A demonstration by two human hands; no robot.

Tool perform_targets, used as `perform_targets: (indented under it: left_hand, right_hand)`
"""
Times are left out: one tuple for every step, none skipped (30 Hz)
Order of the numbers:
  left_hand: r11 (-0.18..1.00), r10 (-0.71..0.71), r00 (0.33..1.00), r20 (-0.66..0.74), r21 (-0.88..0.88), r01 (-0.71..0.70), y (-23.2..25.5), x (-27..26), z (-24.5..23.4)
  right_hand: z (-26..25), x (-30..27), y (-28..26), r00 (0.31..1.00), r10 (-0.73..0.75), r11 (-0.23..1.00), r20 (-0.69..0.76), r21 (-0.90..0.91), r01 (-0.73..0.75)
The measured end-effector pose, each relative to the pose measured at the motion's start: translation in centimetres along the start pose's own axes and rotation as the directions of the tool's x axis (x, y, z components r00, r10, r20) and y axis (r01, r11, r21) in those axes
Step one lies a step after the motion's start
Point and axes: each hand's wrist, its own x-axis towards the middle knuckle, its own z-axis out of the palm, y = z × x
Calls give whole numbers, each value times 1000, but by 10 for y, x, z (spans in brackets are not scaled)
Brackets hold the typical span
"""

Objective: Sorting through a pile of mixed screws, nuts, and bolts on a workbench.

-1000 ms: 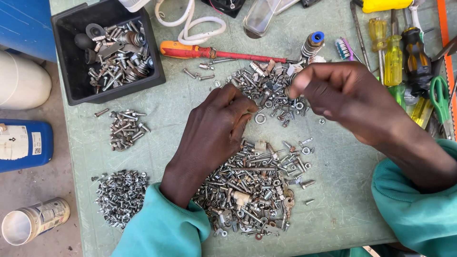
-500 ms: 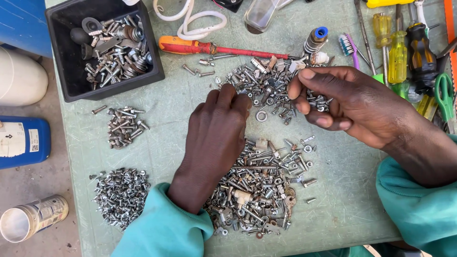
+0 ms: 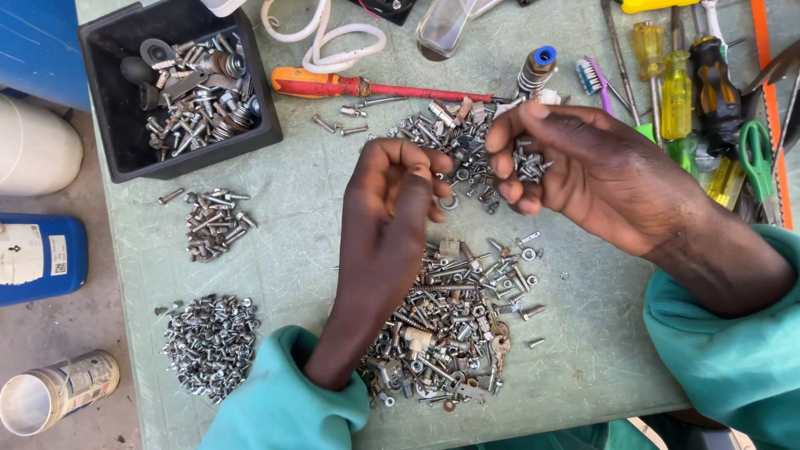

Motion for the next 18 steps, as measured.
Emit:
perform_targets:
  left_hand:
    - [1000, 4, 1000, -2, -1, -4, -6, 0, 1]
    - [942, -153, 988, 9, -301, 149, -13, 0, 2]
    - [773, -302, 951, 62, -568, 282, -20, -1, 2]
    - [772, -304, 951, 58, -570, 281, -23, -4, 7]
    - [687, -348, 927, 140, -635, 353, -26, -6, 12]
    - [591, -380, 897, 225, -687, 423, -30, -9, 17]
    - [588, -382, 897, 223, -690, 422, -33, -11, 20]
    - [531, -402, 873, 277, -706, 468, -35, -13, 22]
    - [472, -419, 846, 329, -718, 512, -38, -15, 25]
    - [467, -422, 846, 327, -721, 512, -39, -17, 25]
    - [449, -374, 860, 347, -744, 495, -40, -17, 25]
    - [429, -325, 873, 364, -766, 479, -41, -18, 25]
    - [427, -324, 874, 361, -769, 476, -42, -17, 25]
    - [398, -342, 873, 347, -789, 469, -42, -17, 25]
    - [368, -360, 872, 332, -809, 459, -43, -17, 24]
    - [366, -360, 874, 327, -812, 455, -42, -16, 24]
    - [359, -377, 867, 325, -812, 460, -41, -16, 24]
    - [351, -394, 861, 322, -813, 465, -39, -15, 24]
  right_hand:
    - [3, -2, 1, 1000, -1, 1000, 2, -3, 1]
    - [6, -3, 2, 998, -63, 996, -10, 59, 64]
    - [9, -5, 5, 993, -119, 985, -26, 122, 121]
    - [13, -6, 6, 993, -114, 986, -23, 122, 116]
    - [17, -7, 8, 983, -185, 975, 7, 127, 183]
    - [21, -8, 10, 966, -256, 959, 36, 134, 249]
    - [24, -9, 13, 967, -251, 961, 37, 133, 244]
    - [26, -9, 15, 961, -267, 963, 73, 60, 263]
    - [29, -10, 19, 954, -280, 959, 110, -11, 283]
    - [30, -12, 21, 955, -274, 961, 111, -11, 277]
    - [32, -13, 23, 965, -238, 959, 112, -129, 252]
    - [34, -15, 25, 973, -203, 944, 109, -244, 224]
    - [37, -17, 23, 974, -199, 944, 112, -246, 221]
    - [41, -19, 21, 969, -224, 918, 100, -314, 244]
    - [44, -21, 20, 964, -248, 887, 91, -380, 264]
    - [46, -21, 19, 965, -243, 887, 96, -381, 261]
    - [47, -20, 18, 944, -298, 853, 139, -405, 329]
    - [49, -20, 16, 918, -351, 814, 184, -425, 396]
